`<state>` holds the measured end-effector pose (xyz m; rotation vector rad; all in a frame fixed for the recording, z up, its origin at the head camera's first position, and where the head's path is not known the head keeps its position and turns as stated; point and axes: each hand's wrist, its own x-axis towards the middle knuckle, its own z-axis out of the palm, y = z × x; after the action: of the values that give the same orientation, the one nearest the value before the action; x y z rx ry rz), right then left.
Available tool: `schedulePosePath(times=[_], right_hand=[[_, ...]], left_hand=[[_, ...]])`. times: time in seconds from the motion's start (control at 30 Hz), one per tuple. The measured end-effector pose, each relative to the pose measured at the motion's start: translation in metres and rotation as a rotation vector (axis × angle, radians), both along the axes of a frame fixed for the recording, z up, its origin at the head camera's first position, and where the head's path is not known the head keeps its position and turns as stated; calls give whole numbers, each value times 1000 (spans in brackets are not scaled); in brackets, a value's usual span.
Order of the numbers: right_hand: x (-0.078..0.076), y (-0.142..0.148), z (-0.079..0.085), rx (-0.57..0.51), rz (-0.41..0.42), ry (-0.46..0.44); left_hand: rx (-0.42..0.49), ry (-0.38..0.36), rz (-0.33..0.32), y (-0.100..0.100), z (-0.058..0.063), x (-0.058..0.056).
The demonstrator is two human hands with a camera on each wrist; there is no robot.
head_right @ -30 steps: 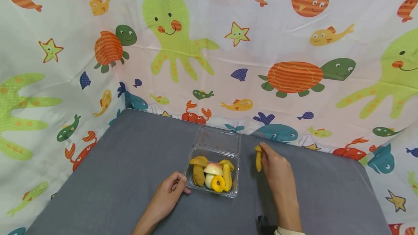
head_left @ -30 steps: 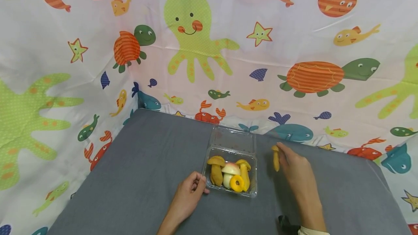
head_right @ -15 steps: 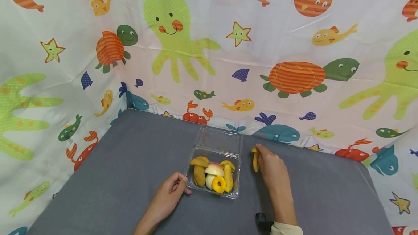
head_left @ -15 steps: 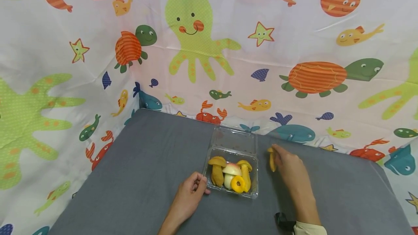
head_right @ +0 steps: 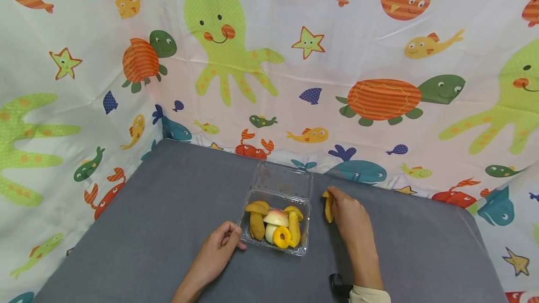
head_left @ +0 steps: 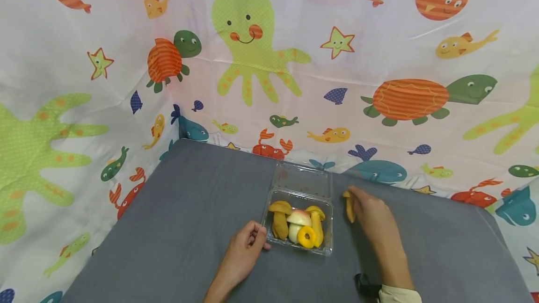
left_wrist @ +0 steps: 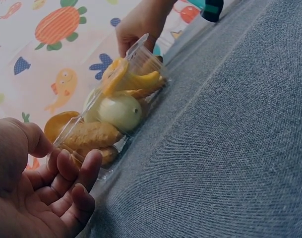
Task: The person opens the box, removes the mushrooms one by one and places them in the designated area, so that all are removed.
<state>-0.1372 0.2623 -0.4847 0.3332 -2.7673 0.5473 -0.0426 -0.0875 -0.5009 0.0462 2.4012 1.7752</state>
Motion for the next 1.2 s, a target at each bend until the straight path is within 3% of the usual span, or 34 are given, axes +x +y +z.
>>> schedulePosePath(times=[0.8,1.07,1.2], right_hand=[[11,-6,3,22,13,-80],[16,-10,17,39,21,-35],[20,-17,30,37,-1,-56]], left_hand=[[2,17,-2,1,-2,1],[-9,16,2,0,-2,1],[-7,19,4,0,-1,0]])
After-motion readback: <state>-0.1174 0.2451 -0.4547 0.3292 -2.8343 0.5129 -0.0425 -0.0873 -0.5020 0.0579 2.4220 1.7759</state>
